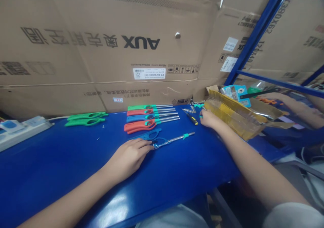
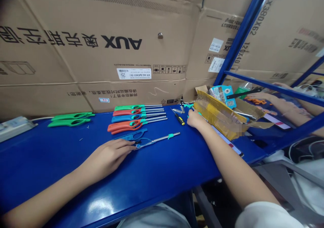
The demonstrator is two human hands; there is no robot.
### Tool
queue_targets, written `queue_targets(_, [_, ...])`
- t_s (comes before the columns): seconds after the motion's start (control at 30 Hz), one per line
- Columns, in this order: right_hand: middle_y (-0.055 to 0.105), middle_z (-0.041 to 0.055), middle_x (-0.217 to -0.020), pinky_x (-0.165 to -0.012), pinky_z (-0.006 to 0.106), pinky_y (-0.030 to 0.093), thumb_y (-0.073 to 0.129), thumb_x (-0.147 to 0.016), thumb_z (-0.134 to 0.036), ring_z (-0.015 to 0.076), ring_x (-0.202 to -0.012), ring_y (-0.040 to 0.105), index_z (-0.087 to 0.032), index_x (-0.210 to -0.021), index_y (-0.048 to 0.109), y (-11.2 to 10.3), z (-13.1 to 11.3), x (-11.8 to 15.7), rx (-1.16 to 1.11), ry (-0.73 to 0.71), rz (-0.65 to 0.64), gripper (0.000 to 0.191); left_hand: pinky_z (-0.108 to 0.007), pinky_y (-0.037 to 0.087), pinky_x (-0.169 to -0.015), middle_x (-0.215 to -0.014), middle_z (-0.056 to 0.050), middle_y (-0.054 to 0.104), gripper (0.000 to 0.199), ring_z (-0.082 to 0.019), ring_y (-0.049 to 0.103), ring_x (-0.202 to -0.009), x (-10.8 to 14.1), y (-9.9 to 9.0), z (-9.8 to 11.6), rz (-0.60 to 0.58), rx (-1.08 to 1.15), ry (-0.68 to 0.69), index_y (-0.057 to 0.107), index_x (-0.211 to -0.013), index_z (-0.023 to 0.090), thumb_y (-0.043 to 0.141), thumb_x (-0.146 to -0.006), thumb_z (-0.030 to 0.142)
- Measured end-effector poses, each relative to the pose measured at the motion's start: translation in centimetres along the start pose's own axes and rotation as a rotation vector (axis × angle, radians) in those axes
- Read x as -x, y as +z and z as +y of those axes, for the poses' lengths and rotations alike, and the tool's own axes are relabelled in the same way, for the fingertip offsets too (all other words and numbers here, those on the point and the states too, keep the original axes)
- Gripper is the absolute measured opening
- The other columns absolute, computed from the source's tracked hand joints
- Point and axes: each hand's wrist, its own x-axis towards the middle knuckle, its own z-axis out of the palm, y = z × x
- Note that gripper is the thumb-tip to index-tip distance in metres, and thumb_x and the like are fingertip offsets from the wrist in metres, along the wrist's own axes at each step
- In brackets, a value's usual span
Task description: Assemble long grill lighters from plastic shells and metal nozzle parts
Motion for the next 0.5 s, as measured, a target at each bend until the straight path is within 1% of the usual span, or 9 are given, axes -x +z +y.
queue_targets(0.1, [0.063, 0.0197, -0.116, -0.085, 0.039, 0.05, 0.057, -0.085, -0.014, 0.0312, -0.102, 0.066, -0.013, -0.112, 0.063, -0.9, -0.1, 0.6, 0.0, -0.022, -0.006, 0.027, -0.04, 0.061, -0.087, -0.118, -0.008, 0.074, 0.028, -0.026, 0.072, -0.104, 0.0, 0.2, -0.1, 0.002, 0.012, -0.002, 0.072, -0.114, 0.02, 0.048, -0.099, 0.016])
queue_targets(0.17, [0.061, 0.0239, -0.119, -0.085, 0.043, 0.05, 0.053, -0.09, -0.018, 0.0346, -0.104, 0.065, -0.01, -0.113, 0.062, -1.5, -0.7, 1.3, -0.015, -0.052, 0.04, 0.027, -0.04, 0.061, -0.087, -0.118, -0.007, 0.074, 0.029, -0.026, 0.072, -0.105, 0.1, 0.3, -0.1, 0.0, 0.028, -0.011, 0.072, -0.114, 0.02, 0.048, -0.099, 0.016])
queue_targets(0.23, [0.058, 0.0261, -0.126, -0.09, 0.045, 0.05, 0.048, -0.094, -0.023, 0.0348, -0.11, 0.063, -0.009, -0.117, 0.06, -2.1, -1.8, 2.3, -0.051, -0.145, 0.104, 0.03, -0.04, 0.06, -0.088, -0.118, -0.007, 0.074, 0.029, -0.025, 0.071, -0.105, 0.2, 0.4, -0.2, -0.008, 0.059, -0.037, 0.072, -0.114, 0.022, 0.048, -0.099, 0.017])
queue_targets(0.27, [0.059, 0.0236, -0.126, -0.096, 0.043, 0.048, 0.047, -0.095, -0.023, 0.032, -0.113, 0.061, -0.01, -0.116, 0.061, -2.3, -2.6, 2.8, -0.074, -0.223, 0.126, 0.028, -0.039, 0.06, -0.089, -0.119, -0.006, 0.074, 0.029, -0.025, 0.071, -0.106, 0.3, 0.4, -0.2, -0.016, 0.08, -0.054, 0.072, -0.114, 0.023, 0.049, -0.098, 0.017])
queue_targets(0.3, [0.062, 0.0186, -0.124, -0.101, 0.038, 0.046, 0.045, -0.097, -0.021, 0.0273, -0.116, 0.061, -0.013, -0.113, 0.063, -2.4, -3.5, 3.4, -0.1, -0.316, 0.132, 0.026, -0.038, 0.06, -0.09, -0.119, -0.005, 0.074, 0.029, -0.024, 0.071, -0.107, 0.3, 0.4, -0.2, -0.024, 0.1, -0.071, 0.072, -0.114, 0.024, 0.049, -0.098, 0.018])
queue_targets(0.37, [0.065, 0.0115, -0.122, -0.104, 0.03, 0.044, 0.04, -0.099, -0.019, 0.0202, -0.119, 0.059, -0.017, -0.116, 0.062, -2.4, -5.5, 4.4, -0.143, -0.483, 0.141, 0.028, -0.038, 0.06, -0.09, -0.119, -0.004, 0.073, 0.029, -0.023, 0.07, -0.108, 0.3, 0.2, -0.1, -0.037, 0.133, -0.101, 0.073, -0.115, 0.025, 0.051, -0.097, 0.019])
queue_targets(0.43, [0.062, 0.0101, -0.13, -0.103, 0.031, 0.046, 0.039, -0.1, -0.017, 0.0194, -0.119, 0.059, -0.019, -0.128, 0.057, -1.9, -7.3, 5.2, -0.17, -0.638, 0.176, 0.034, -0.037, 0.059, -0.091, -0.119, -0.004, 0.073, 0.028, -0.023, 0.07, -0.108, 0.3, 0.1, 0.0, -0.042, 0.152, -0.123, 0.073, -0.114, 0.026, 0.052, -0.096, 0.02])
queue_targets(0.47, [0.063, 0.0118, -0.127, -0.098, 0.034, 0.049, 0.04, -0.099, -0.016, 0.0223, -0.115, 0.062, -0.018, -0.129, 0.058, -1.5, -8.0, 5.5, -0.154, -0.796, 0.206, 0.035, -0.038, 0.059, -0.091, -0.118, -0.004, 0.073, 0.027, -0.023, 0.07, -0.107, 0.2, 0.0, 0.1, -0.041, 0.159, -0.135, 0.073, -0.113, 0.025, 0.053, -0.095, 0.021])
queue_targets(0.5, [0.065, 0.0128, -0.123, -0.093, 0.036, 0.052, 0.042, -0.098, -0.015, 0.0241, -0.109, 0.064, -0.018, -0.127, 0.059, -0.9, -8.5, 5.6, -0.147, -0.91, 0.234, 0.034, -0.037, 0.058, -0.091, -0.117, -0.004, 0.074, 0.026, -0.023, 0.07, -0.106, 0.1, -0.1, 0.1, -0.039, 0.165, -0.146, 0.073, -0.112, 0.025, 0.053, -0.095, 0.022])
